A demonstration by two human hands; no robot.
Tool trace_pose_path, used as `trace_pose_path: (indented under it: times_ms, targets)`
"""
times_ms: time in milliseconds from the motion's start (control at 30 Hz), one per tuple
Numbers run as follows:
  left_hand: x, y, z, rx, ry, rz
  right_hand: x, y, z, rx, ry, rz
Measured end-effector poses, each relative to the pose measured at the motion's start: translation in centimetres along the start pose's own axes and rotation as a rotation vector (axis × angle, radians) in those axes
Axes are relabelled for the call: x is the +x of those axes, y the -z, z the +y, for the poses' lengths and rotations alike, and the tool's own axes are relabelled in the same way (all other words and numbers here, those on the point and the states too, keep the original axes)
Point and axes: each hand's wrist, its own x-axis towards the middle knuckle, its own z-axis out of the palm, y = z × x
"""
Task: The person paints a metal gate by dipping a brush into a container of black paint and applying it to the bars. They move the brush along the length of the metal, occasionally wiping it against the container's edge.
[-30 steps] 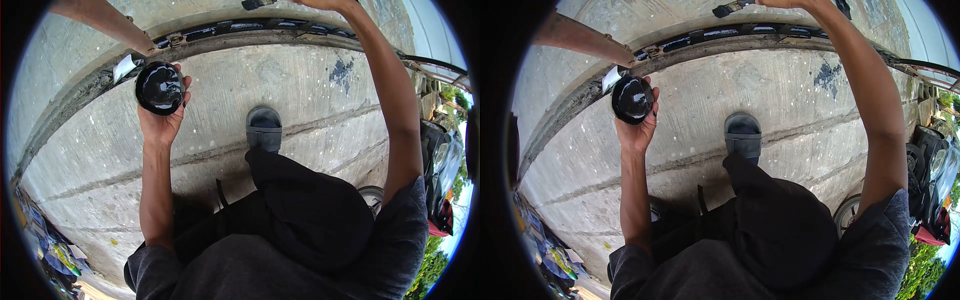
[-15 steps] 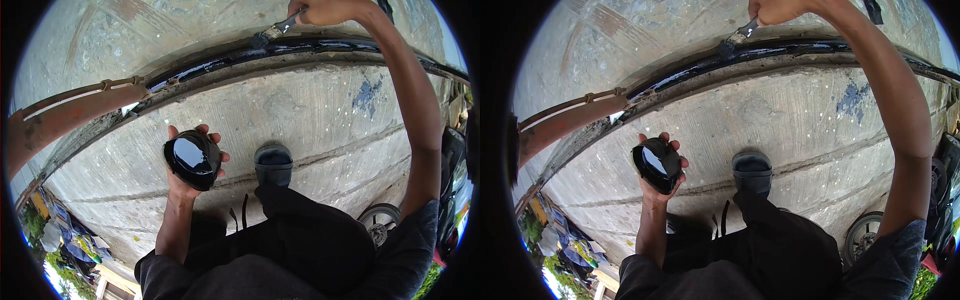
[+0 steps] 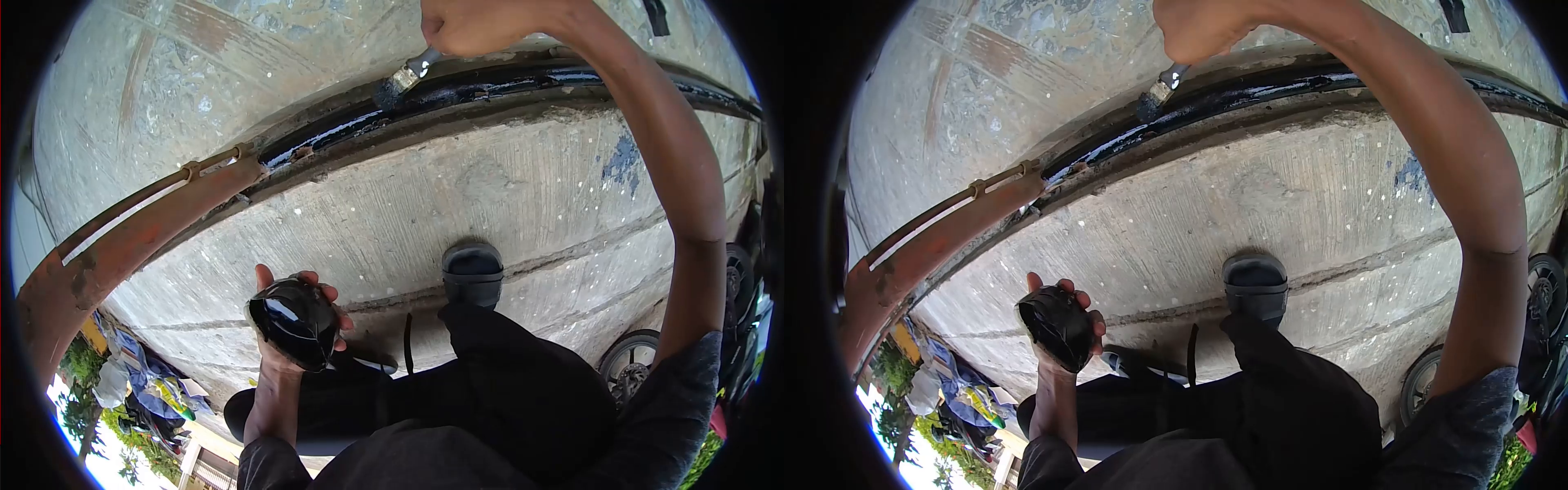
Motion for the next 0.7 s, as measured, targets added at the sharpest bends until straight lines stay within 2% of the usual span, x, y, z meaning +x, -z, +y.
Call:
trace_pose_path:
  times_ms: [33, 133, 200, 267, 400, 433, 533, 567, 667, 700]
  targets:
    - [0.0, 0.2, 0.2, 0.003, 0.001, 0.003, 0.2, -0.8, -0.5, -0.019, -0.029, 0.054]
    - [-0.6, 1.1, 0.7, 0.009, -0.020, -0.001, -3.0, 0.3, -0.2, -0.147, -0.298, 0.059]
    - [-1.2, 1.7, 0.7, -0.032, -0.062, 0.009, -4.3, 1.6, 2.2, -0.292, -0.372, -0.046]
    - [-2.5, 2.6, 0.3, -0.108, -0.107, 0.044, -5.1, 1.6, 7.9, -0.172, -0.256, -0.026]
    - [-5.1, 3.6, -0.9, -0.191, -0.153, 0.101, -3.6, 0.8, 8.8, 0.016, 0.103, -0.043]
    - [-5.6, 3.7, -1.1, -0.187, -0.165, 0.097, -2.7, 0.1, 7.9, -0.053, 0.117, -0.028]
    - [-7.7, 3.4, -1.7, -0.181, -0.221, 0.087, -2.2, 0.5, 4.7, -0.157, -0.158, -0.173]
    - [-8.5, 3.4, -1.7, -0.175, -0.240, 0.074, -1.7, 0.0, 5.3, -0.276, -0.181, -0.079]
    - [-10.3, 3.8, -2.0, -0.162, -0.296, 0.041, -4.9, 2.3, 1.5, 0.215, -0.316, 0.018]
    - [-10.5, 4.1, -2.1, -0.153, -0.319, 0.034, -5.3, 2.7, 0.5, 0.279, -0.281, 0.025]
